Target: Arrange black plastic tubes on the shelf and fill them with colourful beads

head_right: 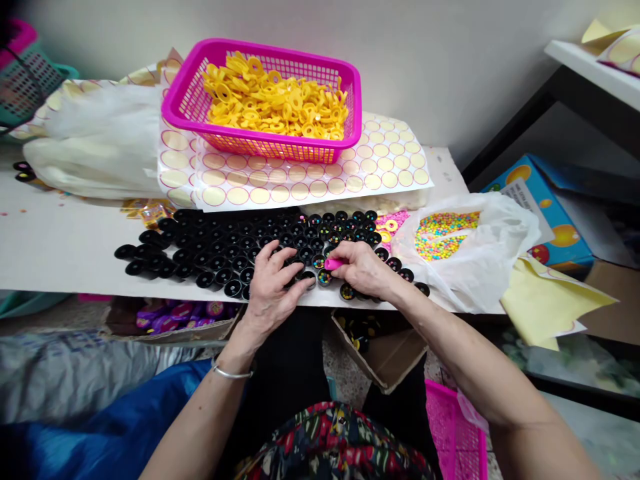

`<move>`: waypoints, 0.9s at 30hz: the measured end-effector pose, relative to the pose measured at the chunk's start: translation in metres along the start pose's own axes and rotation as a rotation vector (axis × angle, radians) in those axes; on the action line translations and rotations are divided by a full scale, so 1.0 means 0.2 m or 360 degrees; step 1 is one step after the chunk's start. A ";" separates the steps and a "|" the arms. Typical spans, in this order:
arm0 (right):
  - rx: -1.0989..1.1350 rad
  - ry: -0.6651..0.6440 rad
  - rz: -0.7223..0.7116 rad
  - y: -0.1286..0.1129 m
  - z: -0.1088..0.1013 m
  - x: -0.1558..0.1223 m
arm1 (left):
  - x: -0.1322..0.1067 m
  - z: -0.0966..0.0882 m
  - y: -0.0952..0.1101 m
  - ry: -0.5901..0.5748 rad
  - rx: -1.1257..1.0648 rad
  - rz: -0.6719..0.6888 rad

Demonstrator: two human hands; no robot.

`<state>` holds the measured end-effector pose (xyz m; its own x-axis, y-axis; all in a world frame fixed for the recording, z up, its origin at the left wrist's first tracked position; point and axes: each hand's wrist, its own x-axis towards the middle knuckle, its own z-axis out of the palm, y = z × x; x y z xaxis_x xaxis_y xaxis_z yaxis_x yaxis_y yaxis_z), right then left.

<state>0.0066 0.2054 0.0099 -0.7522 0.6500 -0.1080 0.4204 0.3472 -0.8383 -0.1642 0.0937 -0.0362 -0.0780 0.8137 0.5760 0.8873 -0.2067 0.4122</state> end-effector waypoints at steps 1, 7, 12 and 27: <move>-0.0124 -0.0007 -0.0083 -0.01 0.01 0.00 | -0.01 -0.01 -0.01 0.0032 0.0006 -0.0033; -0.0864 -0.0153 -0.0359 -0.11 0.10 0.03 | -0.09 -0.04 -0.05 -0.0117 0.0174 -0.0100; -0.1520 -0.0247 -0.0473 -0.17 0.19 0.05 | -0.09 -0.02 -0.02 -0.0265 0.0269 -0.0090; -0.1419 0.0658 0.0716 0.32 -0.52 -0.06 | -0.07 0.03 -0.02 -0.0218 0.0215 0.0000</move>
<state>0.0964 0.2899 0.0132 -0.2775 0.9605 0.0202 0.9588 0.2782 -0.0575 -0.1632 0.0851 -0.0500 -0.0237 0.8819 0.4708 0.9409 -0.1395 0.3086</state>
